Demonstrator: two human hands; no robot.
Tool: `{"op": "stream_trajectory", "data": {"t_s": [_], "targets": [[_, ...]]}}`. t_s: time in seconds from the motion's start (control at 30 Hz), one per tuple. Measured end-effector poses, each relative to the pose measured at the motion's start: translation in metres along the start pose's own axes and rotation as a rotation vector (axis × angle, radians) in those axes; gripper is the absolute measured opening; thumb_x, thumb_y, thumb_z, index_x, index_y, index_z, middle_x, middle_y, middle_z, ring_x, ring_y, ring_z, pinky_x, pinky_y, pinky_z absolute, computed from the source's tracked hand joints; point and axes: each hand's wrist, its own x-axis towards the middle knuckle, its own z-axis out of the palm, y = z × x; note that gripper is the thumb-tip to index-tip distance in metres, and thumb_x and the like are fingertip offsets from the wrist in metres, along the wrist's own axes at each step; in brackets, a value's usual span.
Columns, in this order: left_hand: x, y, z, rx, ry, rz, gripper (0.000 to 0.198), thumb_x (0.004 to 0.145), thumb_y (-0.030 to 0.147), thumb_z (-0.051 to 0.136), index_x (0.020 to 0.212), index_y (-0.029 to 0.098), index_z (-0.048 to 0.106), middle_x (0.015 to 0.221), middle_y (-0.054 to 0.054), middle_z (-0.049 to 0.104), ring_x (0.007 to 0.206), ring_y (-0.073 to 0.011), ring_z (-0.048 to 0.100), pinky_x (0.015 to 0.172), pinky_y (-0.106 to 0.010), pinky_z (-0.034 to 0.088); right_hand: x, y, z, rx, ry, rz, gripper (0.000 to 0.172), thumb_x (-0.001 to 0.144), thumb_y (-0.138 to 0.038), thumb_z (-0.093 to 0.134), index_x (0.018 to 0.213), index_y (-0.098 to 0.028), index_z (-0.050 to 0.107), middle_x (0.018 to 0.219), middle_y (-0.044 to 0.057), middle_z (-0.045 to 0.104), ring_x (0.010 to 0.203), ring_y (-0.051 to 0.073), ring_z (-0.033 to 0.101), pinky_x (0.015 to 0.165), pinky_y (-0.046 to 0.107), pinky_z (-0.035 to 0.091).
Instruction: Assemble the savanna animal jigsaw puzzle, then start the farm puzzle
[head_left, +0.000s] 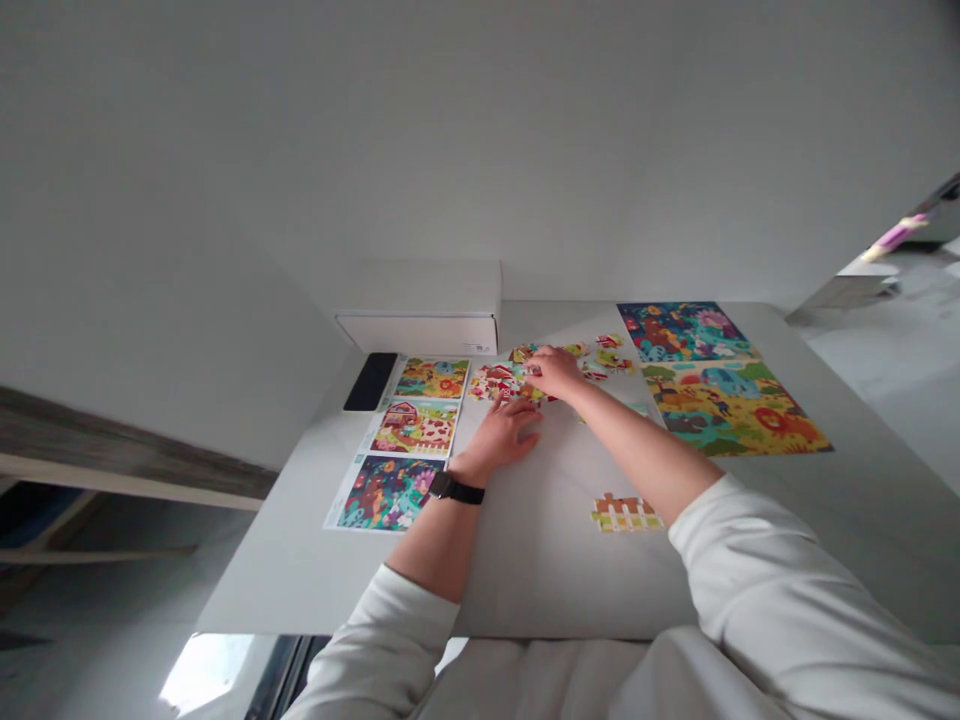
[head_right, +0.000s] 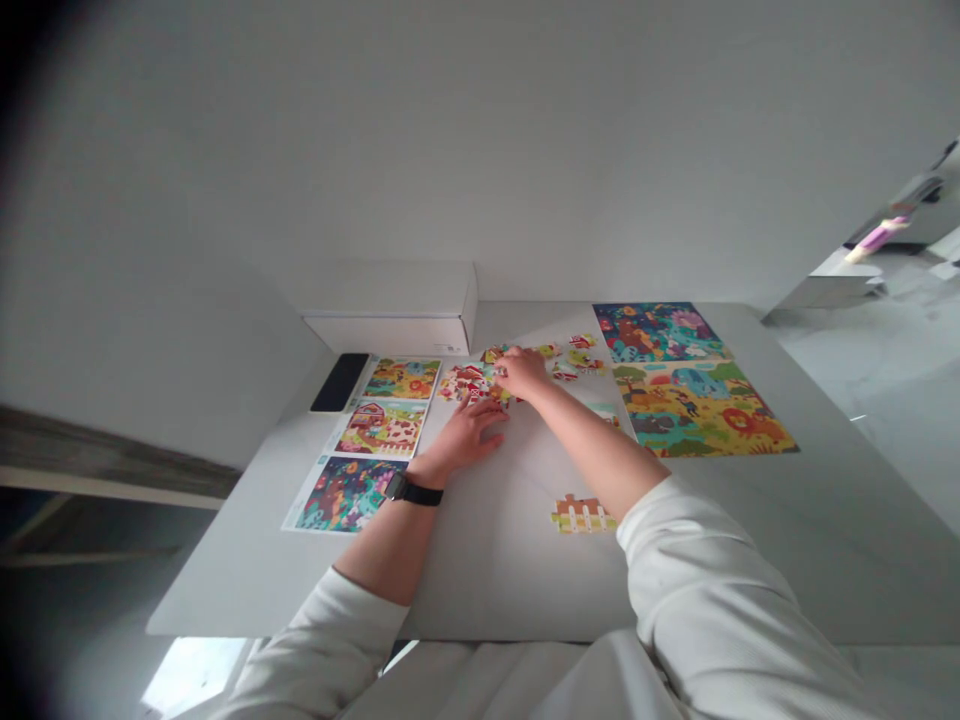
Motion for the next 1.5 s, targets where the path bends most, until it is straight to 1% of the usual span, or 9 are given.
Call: {"op": "stream_trajectory", "data": {"t_s": [0.1,0.33,0.5,0.63,0.87,1.03,1.2,1.33,1.5], "targets": [[0.001,-0.002,-0.001,0.033,0.019,-0.042,0.03,0.098,0.028,0.067,0.126,0.026,0.078,0.135,-0.008,0.075,0.134,-0.0278,0.066,0.139,-0.058,0.018,0.016,-0.016,-0.002,-0.045,-0.076,0.084,0.033,0.092,-0.044,0.081,0.123,-0.032,0.083,0.143,0.011,0.068,0.134,0.035,0.06,0.117,0.051,0.042],[0.0,-0.012,-0.001,0.106,0.157,-0.227,0.03,0.099,0.022,0.063,0.124,0.026,0.079,0.133,-0.009,0.075,0.13,-0.0284,0.068,0.136,-0.058,0.03,0.032,-0.027,-0.002,-0.085,-0.135,0.182,0.038,0.084,-0.043,0.09,0.117,-0.027,0.081,0.145,0.02,0.063,0.136,0.044,0.057,0.119,0.068,0.035],[0.0,-0.014,0.0,0.101,0.156,-0.218,0.031,0.1,0.022,0.062,0.125,0.028,0.08,0.132,-0.008,0.076,0.128,-0.0284,0.068,0.135,-0.061,0.031,0.047,-0.023,0.005,-0.039,-0.136,0.212,0.054,0.073,-0.043,0.098,0.119,-0.023,0.078,0.145,0.024,0.06,0.137,0.048,0.054,0.116,0.075,0.035],[0.001,-0.014,-0.001,0.101,0.167,-0.215,0.031,0.101,0.021,0.061,0.125,0.027,0.08,0.128,-0.008,0.076,0.127,-0.0274,0.068,0.134,-0.059,0.031,0.045,-0.021,0.005,-0.044,-0.114,0.146,0.049,0.071,-0.046,0.098,0.112,-0.027,0.079,0.142,0.019,0.061,0.133,0.044,0.057,0.115,0.067,0.043],[0.001,-0.012,-0.003,0.095,0.171,-0.196,0.031,0.1,0.022,0.063,0.126,0.026,0.08,0.129,-0.009,0.075,0.131,-0.0286,0.065,0.133,-0.057,0.034,0.023,-0.029,-0.001,-0.015,-0.048,0.087,0.037,0.085,-0.027,0.084,0.12,-0.026,0.072,0.127,0.011,0.075,0.12,0.033,0.068,0.111,0.051,0.047],[0.002,-0.013,-0.001,0.092,0.166,-0.183,0.034,0.098,0.022,0.065,0.129,0.025,0.079,0.135,-0.009,0.076,0.137,-0.0295,0.064,0.135,-0.058,0.031,0.018,-0.013,-0.002,0.304,0.038,0.177,0.035,0.085,-0.015,0.077,0.117,-0.026,0.072,0.115,0.004,0.08,0.106,0.023,0.074,0.098,0.037,0.055],[0.002,-0.013,0.002,0.085,0.098,-0.133,0.04,0.096,0.025,0.069,0.135,0.028,0.077,0.148,-0.007,0.072,0.148,-0.0306,0.057,0.139,-0.06,0.023,0.002,0.027,-0.017,0.783,0.137,0.28,0.032,0.079,-0.018,0.077,0.11,-0.021,0.073,0.092,0.0,0.076,0.082,0.018,0.071,0.083,0.033,0.06],[0.001,-0.013,0.007,0.112,0.092,-0.119,0.041,0.099,0.03,0.068,0.14,0.031,0.074,0.156,-0.008,0.067,0.152,-0.0319,0.053,0.139,-0.065,0.017,-0.035,0.062,-0.036,1.172,0.11,0.332,0.034,0.073,-0.024,0.087,0.103,-0.022,0.071,0.094,0.002,0.075,0.082,0.018,0.071,0.076,0.033,0.062],[0.001,-0.015,0.01,0.123,0.136,-0.18,0.048,0.1,0.033,0.068,0.148,0.031,0.067,0.164,-0.009,0.059,0.158,-0.0355,0.045,0.137,-0.069,0.018,-0.095,0.091,-0.05,1.332,0.168,0.39,0.037,0.069,-0.03,0.09,0.1,-0.024,0.071,0.098,0.002,0.076,0.088,0.019,0.073,0.079,0.034,0.063]]}}
